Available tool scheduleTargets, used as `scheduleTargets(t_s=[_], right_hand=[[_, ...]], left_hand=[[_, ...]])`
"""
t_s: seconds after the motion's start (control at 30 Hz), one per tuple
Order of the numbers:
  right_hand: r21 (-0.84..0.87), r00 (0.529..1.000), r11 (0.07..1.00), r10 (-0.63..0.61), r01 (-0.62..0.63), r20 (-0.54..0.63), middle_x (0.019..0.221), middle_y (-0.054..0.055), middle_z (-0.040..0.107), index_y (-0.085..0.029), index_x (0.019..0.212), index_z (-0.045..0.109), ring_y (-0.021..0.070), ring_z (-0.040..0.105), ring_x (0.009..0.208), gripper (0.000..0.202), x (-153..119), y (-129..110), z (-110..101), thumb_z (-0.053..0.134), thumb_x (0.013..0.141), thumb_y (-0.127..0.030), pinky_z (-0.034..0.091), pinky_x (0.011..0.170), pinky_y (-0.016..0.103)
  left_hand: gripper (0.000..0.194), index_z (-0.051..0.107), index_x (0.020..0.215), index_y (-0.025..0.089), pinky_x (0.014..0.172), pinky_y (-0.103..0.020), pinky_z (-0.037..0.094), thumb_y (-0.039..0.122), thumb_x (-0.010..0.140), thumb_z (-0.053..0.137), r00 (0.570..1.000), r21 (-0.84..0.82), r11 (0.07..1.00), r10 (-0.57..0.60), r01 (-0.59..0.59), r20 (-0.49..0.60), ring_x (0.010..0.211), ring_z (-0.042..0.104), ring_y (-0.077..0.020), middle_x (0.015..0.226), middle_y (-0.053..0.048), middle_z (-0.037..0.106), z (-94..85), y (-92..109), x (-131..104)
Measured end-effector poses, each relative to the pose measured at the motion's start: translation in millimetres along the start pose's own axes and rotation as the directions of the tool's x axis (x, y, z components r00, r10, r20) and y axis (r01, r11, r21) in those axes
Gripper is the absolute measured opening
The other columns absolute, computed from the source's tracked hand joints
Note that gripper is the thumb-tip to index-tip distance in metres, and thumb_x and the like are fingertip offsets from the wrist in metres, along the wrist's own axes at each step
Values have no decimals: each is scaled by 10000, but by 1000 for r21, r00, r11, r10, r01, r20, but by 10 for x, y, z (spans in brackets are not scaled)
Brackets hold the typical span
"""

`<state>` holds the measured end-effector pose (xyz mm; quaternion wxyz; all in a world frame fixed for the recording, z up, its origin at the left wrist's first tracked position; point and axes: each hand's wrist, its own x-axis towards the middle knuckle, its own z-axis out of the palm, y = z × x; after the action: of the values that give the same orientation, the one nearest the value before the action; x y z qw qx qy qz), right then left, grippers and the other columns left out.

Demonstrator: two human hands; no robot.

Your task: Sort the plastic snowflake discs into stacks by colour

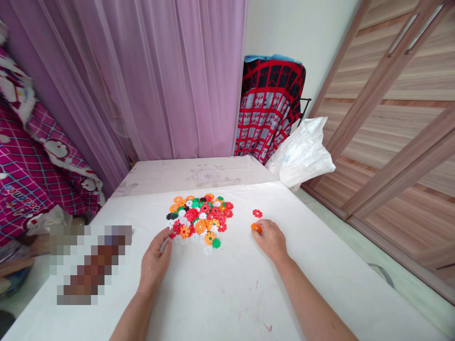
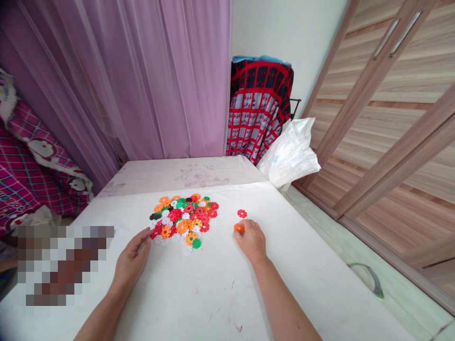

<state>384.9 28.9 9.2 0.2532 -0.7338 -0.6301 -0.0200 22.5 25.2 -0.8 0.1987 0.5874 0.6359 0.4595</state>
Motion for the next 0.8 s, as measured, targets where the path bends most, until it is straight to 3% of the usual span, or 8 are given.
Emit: scheduleTargets(t_s=[0.13,0.5,0.8], right_hand=[[-49,992,991,126,-127,-18,927,42,650,-204,841,624,196,550,868,105,29,86,-38,561,762,-234,393,764,284],[-83,994,991,103,-104,-20,935,58,640,-193,824,638,206,525,872,116,47,79,-39,539,766,-176,387,790,294],[-122,986,979,166,-164,5,959,67,633,-198,852,679,213,529,885,159,55,28,-106,541,775,-182,389,823,313]], left_hand=[[381,658,1104,255,1084,-408,391,431,821,473,1000,11,1000,-2,2,9,1194,568,-224,1282,-41,625,-4,-1,12],[381,662,1082,250,1073,-413,402,440,818,463,1000,22,1000,-6,6,5,1195,570,-229,1279,-48,628,-10,32,2],[376,664,1078,238,1069,-415,404,439,818,482,1000,-2,1000,20,-20,-1,1174,580,-223,1261,-60,638,10,-24,8]])
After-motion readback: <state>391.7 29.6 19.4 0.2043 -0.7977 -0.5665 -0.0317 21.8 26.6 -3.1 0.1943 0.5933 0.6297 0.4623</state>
